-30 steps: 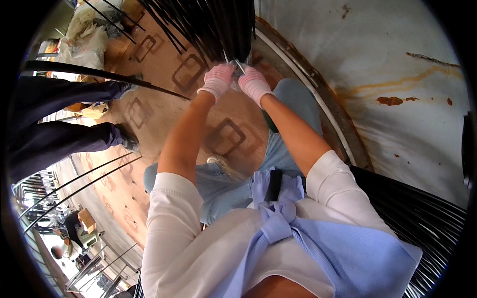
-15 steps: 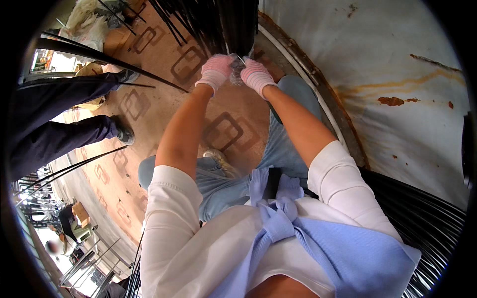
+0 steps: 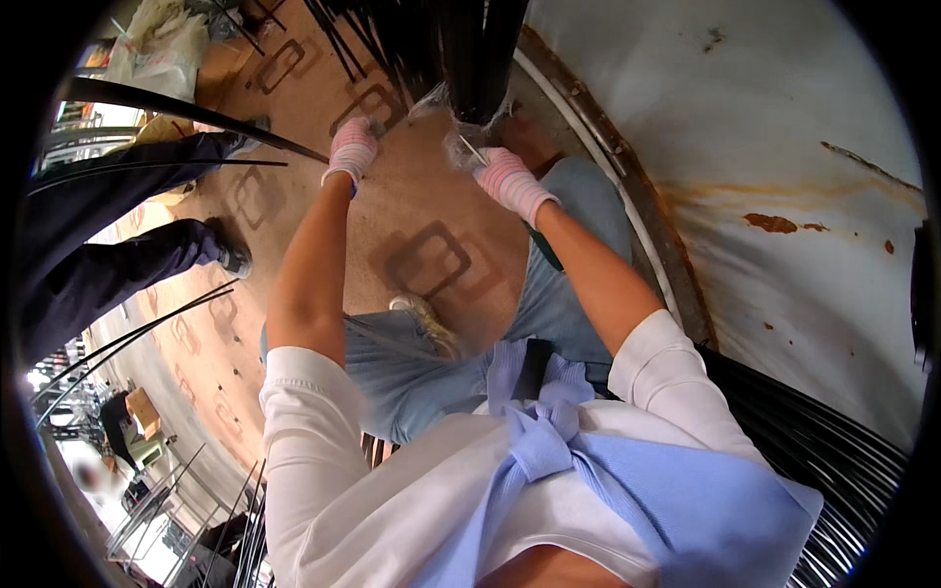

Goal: The person uses a utility knife to cut and remove plastic wrapping from a stack of black metal frames. They work on the top frame initially, then sit on the floor to continue unwrapping the lower sections of the stack.

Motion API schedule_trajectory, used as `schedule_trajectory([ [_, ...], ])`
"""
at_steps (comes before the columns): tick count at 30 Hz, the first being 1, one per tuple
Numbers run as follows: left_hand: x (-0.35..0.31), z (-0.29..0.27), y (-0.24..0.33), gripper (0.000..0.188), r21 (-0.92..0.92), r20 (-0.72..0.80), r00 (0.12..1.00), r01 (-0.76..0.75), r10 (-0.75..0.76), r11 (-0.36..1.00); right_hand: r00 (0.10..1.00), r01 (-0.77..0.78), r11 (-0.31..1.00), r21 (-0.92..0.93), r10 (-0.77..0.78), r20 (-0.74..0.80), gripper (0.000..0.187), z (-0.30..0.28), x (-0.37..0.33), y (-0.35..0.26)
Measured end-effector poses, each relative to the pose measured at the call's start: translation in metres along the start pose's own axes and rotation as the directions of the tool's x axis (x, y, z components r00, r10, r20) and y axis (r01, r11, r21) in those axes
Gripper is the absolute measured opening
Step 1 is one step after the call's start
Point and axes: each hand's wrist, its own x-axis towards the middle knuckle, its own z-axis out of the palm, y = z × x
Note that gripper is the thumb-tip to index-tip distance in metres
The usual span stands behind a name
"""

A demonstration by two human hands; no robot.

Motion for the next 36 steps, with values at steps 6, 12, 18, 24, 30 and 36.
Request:
schedule_trajectory([
  [6, -0.034, 0.003, 0.084, 0.041, -0.681, -0.069, 0.995, 0.008, -0.075, 0.733, 0.973, 0.22, 0.804, 0.553, -0.143, -0.181, 0.022, -0.023, -0.029, -0.008],
  [12, 0.009, 0.028, 0.102, 0.027, -0.999, 0.046, 0.966, 0.039, -0.253, -0.034, 0.926, 0.071, 0.402, 0.913, 0.314, -0.211, 0.019, -0.067, -0.008, 0.004],
  [18, 0.051, 0.067, 0.096, 0.021, -0.947, -0.08, 0.933, 0.038, -0.35, 0.319, 0.925, -0.003, 0.859, 0.512, 0.197, -0.325, 0.013, -0.106, 0.069, -0.01],
  [24, 0.065, 0.062, 0.097, 0.027, -0.673, -0.141, 0.91, 0.201, -0.39, 0.712, 0.961, -0.043, 0.877, 0.478, 0.167, -0.22, 0.011, -0.104, 0.112, 0.009],
  [30, 0.109, 0.065, 0.087, 0.028, -0.549, 0.012, 0.929, 0.315, -0.369, 0.774, 0.983, -0.104, 0.73, 0.676, 0.181, -0.044, 0.026, -0.106, 0.156, 0.052],
  [36, 0.119, 0.04, 0.095, 0.021, -0.905, 0.286, 0.922, 0.35, -0.261, 0.242, 0.981, -0.143, 0.686, 0.714, 0.196, 0.009, 0.025, -0.097, 0.166, 0.05],
])
